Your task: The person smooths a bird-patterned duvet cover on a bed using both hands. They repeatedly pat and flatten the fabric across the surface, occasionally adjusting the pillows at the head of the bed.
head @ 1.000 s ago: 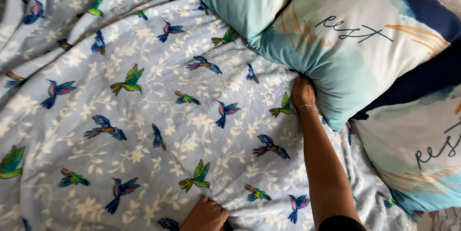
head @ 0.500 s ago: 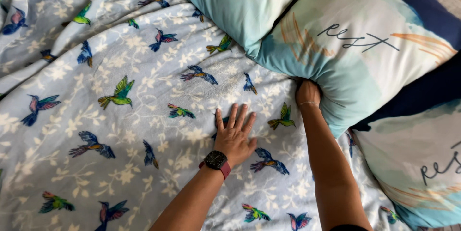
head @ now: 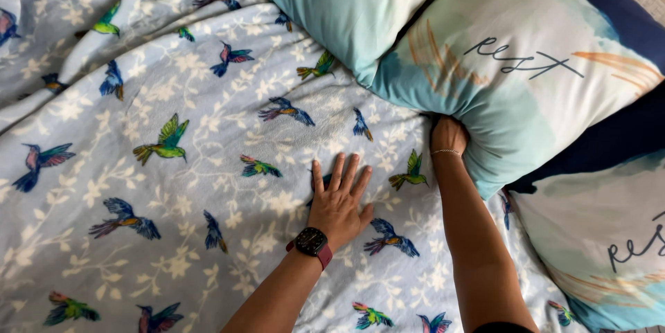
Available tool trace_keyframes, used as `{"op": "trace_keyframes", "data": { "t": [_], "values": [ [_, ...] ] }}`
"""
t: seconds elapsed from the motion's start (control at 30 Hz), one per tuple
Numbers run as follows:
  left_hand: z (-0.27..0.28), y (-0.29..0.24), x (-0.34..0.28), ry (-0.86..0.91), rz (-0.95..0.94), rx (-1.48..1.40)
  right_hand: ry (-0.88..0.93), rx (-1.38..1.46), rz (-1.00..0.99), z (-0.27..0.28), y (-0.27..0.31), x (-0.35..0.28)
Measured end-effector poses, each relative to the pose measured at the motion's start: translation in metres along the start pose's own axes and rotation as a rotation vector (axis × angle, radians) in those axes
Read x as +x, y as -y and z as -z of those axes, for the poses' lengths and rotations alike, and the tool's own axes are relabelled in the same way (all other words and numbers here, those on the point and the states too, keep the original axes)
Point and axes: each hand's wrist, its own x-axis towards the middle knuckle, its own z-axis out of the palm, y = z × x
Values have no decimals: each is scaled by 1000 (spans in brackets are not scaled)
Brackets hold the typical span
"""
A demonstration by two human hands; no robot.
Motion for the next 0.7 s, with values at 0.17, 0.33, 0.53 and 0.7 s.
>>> {"op": "trace_keyframes", "data": {
  "t": [0.17, 0.33, 0.53, 0.7],
  "values": [
    [15, -2, 1, 87, 23, -6, 145, 53, -110, 6, 11, -7],
    [15, 1, 1, 83, 8, -107, 197, 237, -134, 97, 28, -82],
    [5, 4, 1, 58, 16, -132, -311, 950, -151, 127, -54, -184],
    [-2, 4, 0, -151, -10, -159, -275, 1314, -402, 143, -107, -165]
  ]
}}
